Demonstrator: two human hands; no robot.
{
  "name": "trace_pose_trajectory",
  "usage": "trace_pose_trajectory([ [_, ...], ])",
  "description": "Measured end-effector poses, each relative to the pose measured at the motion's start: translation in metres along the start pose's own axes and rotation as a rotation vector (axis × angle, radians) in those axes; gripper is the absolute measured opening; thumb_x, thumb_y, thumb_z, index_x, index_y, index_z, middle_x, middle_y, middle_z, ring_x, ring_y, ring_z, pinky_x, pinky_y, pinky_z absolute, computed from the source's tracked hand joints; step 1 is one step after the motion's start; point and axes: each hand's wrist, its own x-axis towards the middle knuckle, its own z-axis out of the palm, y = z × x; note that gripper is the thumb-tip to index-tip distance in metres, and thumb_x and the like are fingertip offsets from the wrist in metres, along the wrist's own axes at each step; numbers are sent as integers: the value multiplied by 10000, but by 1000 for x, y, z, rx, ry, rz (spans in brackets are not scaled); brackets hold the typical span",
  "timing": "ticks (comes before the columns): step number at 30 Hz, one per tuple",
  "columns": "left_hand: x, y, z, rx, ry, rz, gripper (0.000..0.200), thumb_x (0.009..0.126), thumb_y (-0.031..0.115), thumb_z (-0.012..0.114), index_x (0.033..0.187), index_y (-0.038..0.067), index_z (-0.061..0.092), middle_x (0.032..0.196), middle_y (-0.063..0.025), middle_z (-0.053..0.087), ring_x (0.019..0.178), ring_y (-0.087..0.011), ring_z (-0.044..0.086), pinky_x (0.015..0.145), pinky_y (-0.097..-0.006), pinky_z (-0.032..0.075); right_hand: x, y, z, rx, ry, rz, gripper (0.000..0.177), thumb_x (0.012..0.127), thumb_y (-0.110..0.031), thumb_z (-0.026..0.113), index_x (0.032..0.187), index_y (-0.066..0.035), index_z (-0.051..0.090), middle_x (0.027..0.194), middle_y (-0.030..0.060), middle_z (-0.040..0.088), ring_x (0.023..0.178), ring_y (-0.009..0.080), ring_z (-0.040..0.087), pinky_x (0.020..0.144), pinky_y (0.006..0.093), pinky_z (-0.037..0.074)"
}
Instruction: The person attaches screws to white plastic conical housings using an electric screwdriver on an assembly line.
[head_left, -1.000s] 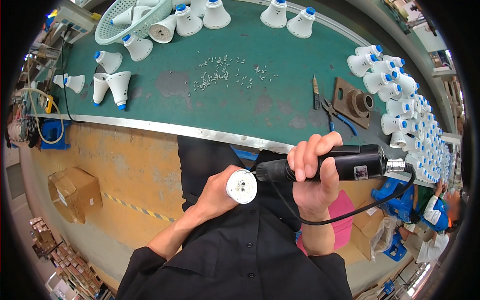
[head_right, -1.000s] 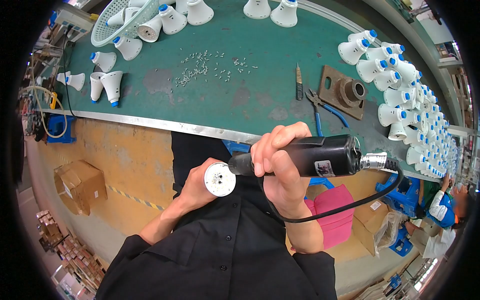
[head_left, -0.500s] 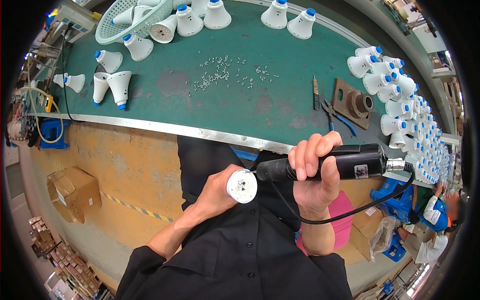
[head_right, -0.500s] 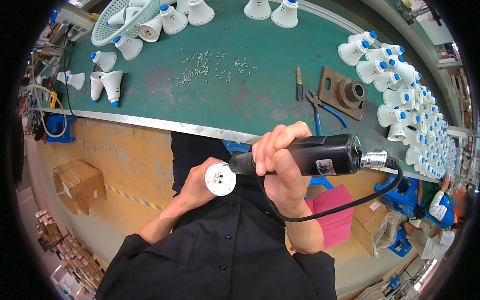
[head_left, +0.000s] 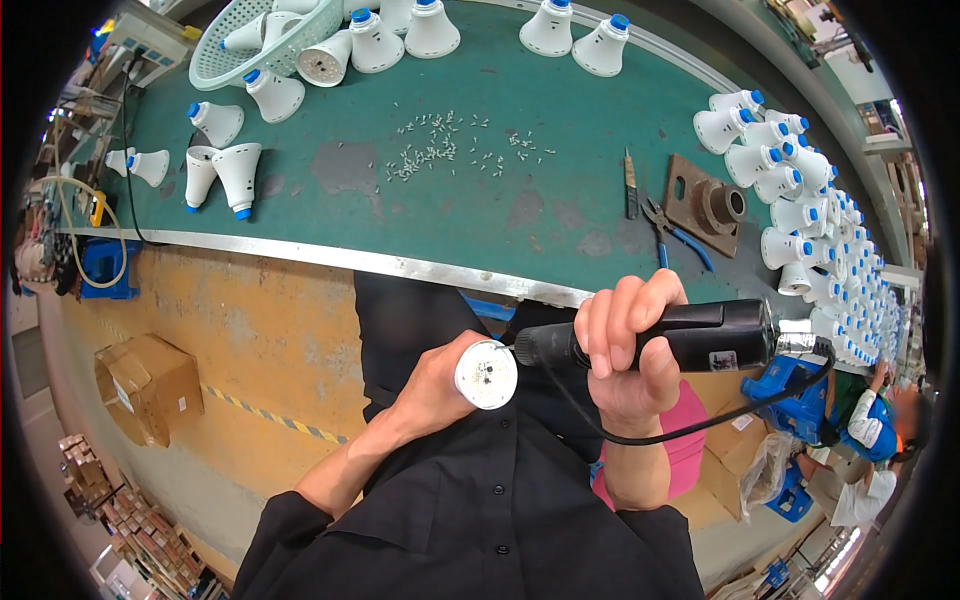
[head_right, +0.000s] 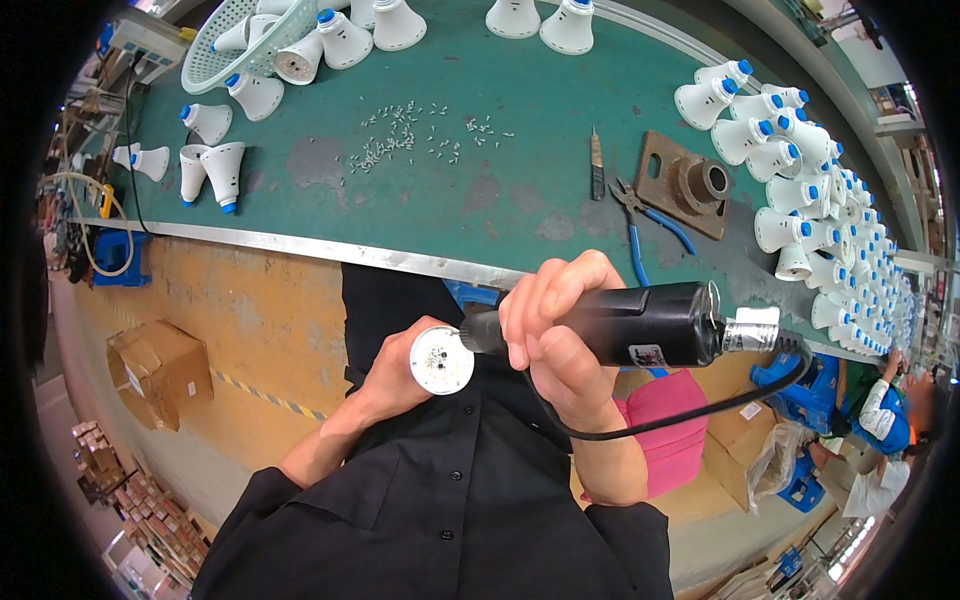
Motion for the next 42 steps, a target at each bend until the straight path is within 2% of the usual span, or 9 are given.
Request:
trace_pose_trajectory([
  [5,1,6,-3,-24,-26,-67,349,727,-12,793,1029,37,625,911,-96,693,848,-216,707,752,-315,541,3,-5,-4,35,-84,32,346,882,-325,749,957,-106,491,685,-24,510,548,91,505,567,250,390],
  [9,9,9,-11,84,-11,64,379,715,-11,792,1054,38,629,952,-109,691,874,-259,701,773,-332,550,14,-17,-15,165,-149,-19,359,897,-335,738,977,-99,480,694,-21,514,569,90,517,589,263,403],
  [13,31,24,-37,133,141,243,431,704,-21,782,1101,45,627,965,-119,682,865,-302,685,755,-350,554,29,-19,-28,320,79,-183,285,956,-331,654,1024,-98,505,714,-31,464,599,80,467,635,260,383],
  [16,61,34,-56,385,291,419,567,645,-25,792,1172,55,599,953,-116,662,818,-315,648,691,-382,529,47,-14,-34,206,247,-302,232,981,-326,617,1027,-109,549,729,-32,435,657,91,445,704,279,377],
  [19,91,34,-68,620,275,514,731,598,23,828,1274,49,551,922,-99,599,816,-300,571,692,-404,461,63,-6,-40,87,383,-384,209,978,-323,625,1004,-125,567,748,-32,453,697,103,467,751,297,390],
  [25,116,39,-68,712,125,442,870,531,98,887,1327,54,538,1000,-90,589,896,-296,557,780,-403,444,99,2,-47,46,484,-445,242,970,-314,652,1005,-95,556,761,-15,445,736,114,450,791,304,405],
  [35,118,35,-75,543,144,444,796,744,514,775,1345,50,537,1102,-136,593,934,-316,573,802,-408,454,120,14,-57,67,514,-370,258,952,-326,674,980,-102,547,758,-16,454,738,114,456,787,301,416],
  [41,121,35,-73,503,214,435,711,827,576,684,1278,34,600,1090,-142,595,976,-321,578,824,-421,479,112,4,-50,85,556,-386,268,956,-349,659,940,-120,521,750,-30,448,710,105,455,762,306,392],
  [42,123,39,-71,535,259,454,661,804,501,727,1261,38,614,1088,-131,599,976,-314,579,824,-416,481,109,1,-48,111,543,-397,257,957,-331,664,957,-112,531,743,-26,448,705,103,448,757,298,399],
])
